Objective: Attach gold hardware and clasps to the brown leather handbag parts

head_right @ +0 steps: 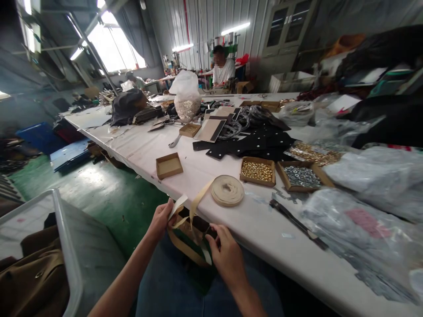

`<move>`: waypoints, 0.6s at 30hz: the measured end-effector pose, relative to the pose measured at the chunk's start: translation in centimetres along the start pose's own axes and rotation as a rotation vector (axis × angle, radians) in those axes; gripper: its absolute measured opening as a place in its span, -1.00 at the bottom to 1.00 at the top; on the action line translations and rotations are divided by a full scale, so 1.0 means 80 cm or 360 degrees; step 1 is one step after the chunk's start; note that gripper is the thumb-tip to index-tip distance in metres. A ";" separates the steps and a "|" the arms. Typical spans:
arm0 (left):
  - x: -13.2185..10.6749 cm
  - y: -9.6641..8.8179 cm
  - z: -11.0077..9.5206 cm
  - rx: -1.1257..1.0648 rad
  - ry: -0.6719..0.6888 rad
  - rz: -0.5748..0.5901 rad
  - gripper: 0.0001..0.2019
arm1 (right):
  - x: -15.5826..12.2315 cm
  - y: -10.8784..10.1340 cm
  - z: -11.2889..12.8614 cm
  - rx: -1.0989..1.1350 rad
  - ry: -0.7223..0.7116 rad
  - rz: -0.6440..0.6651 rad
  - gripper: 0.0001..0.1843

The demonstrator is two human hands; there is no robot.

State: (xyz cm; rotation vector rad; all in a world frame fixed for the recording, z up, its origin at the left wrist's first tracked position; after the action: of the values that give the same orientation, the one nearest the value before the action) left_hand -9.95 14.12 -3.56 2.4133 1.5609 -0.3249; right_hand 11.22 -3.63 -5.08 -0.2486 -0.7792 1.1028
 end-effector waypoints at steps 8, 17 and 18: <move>0.096 -0.010 -0.072 0.0384 0.0025 -0.0185 -0.14 | -0.003 0.045 0.027 0.0235 0.0072 0.0108 -0.69; 0.018 0.016 -0.057 0.0538 0.0825 -0.0952 -0.45 | 0.039 -0.043 0.000 0.0049 -0.0139 -0.0049 -0.70; 0.005 0.014 -0.034 0.0480 0.0767 -0.0975 -0.43 | 0.069 -0.081 -0.001 -0.0027 -0.0112 -0.0121 -0.69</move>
State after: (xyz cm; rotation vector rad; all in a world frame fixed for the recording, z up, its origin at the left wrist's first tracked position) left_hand -8.63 14.88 -0.98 2.2615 2.6372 -0.0825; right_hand 17.10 -1.74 0.83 -0.1941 -0.8543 1.0380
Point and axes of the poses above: each hand's wrist, its own x-axis towards the middle knuckle, its own y-axis out of the palm, z = x × y, the point moved 9 cm from there along x, towards the middle knuckle, and after that the axes turned 10 degrees about -y, right-handed, at the moved point
